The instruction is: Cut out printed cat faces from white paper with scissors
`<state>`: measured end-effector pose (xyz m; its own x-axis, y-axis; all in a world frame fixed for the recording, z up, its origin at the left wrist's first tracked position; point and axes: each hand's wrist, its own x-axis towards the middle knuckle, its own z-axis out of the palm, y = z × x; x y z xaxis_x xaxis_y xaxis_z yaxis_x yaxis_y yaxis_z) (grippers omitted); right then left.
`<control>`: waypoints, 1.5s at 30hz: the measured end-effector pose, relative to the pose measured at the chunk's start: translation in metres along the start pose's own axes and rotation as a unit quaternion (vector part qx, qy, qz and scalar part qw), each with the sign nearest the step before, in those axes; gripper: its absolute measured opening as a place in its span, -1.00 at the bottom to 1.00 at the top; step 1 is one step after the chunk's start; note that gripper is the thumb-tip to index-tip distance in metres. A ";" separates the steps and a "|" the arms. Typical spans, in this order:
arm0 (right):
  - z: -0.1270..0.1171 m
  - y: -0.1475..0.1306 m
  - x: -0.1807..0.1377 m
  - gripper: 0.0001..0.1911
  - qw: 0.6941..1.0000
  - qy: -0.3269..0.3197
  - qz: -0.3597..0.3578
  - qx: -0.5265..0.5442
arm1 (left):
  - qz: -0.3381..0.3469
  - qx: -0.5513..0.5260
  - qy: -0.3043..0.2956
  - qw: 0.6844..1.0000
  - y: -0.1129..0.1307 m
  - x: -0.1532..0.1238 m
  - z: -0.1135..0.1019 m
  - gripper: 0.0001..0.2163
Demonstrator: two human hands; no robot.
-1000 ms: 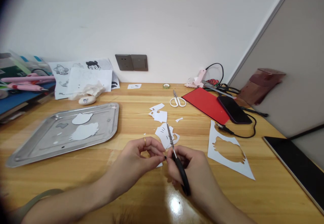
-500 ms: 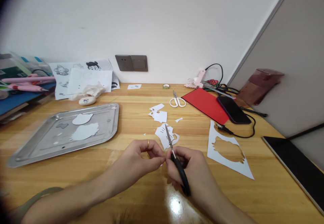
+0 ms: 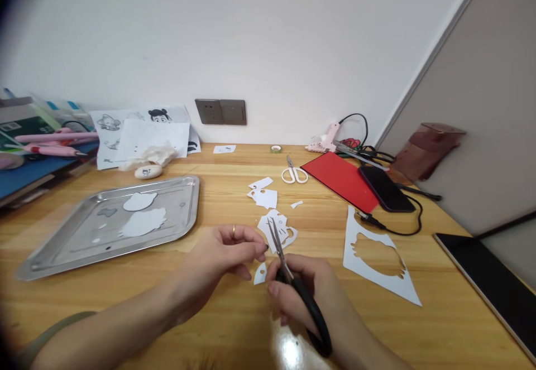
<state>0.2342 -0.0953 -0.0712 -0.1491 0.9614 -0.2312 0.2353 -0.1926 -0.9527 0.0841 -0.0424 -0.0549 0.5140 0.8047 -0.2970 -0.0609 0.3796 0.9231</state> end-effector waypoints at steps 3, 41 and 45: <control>0.003 0.001 -0.002 -0.95 1.000 -0.016 0.007 -0.001 | 0.010 -0.025 0.013 1.000 0.001 -0.003 0.001 -0.87; 0.004 -0.012 -0.003 -0.96 0.991 0.033 -0.037 -0.125 | 0.019 0.007 0.028 0.999 0.002 -0.006 0.003 -0.92; 0.005 -0.008 -0.003 -0.94 0.991 0.034 -0.032 -0.122 | 0.015 0.006 0.030 0.999 0.003 -0.006 0.003 -0.91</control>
<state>0.2278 -0.0979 -0.0633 -0.1079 0.9829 -0.1495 0.4533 -0.0852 -0.8873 0.0840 -0.0476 -0.0500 0.4600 0.8417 -0.2827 -0.0652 0.3496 0.9346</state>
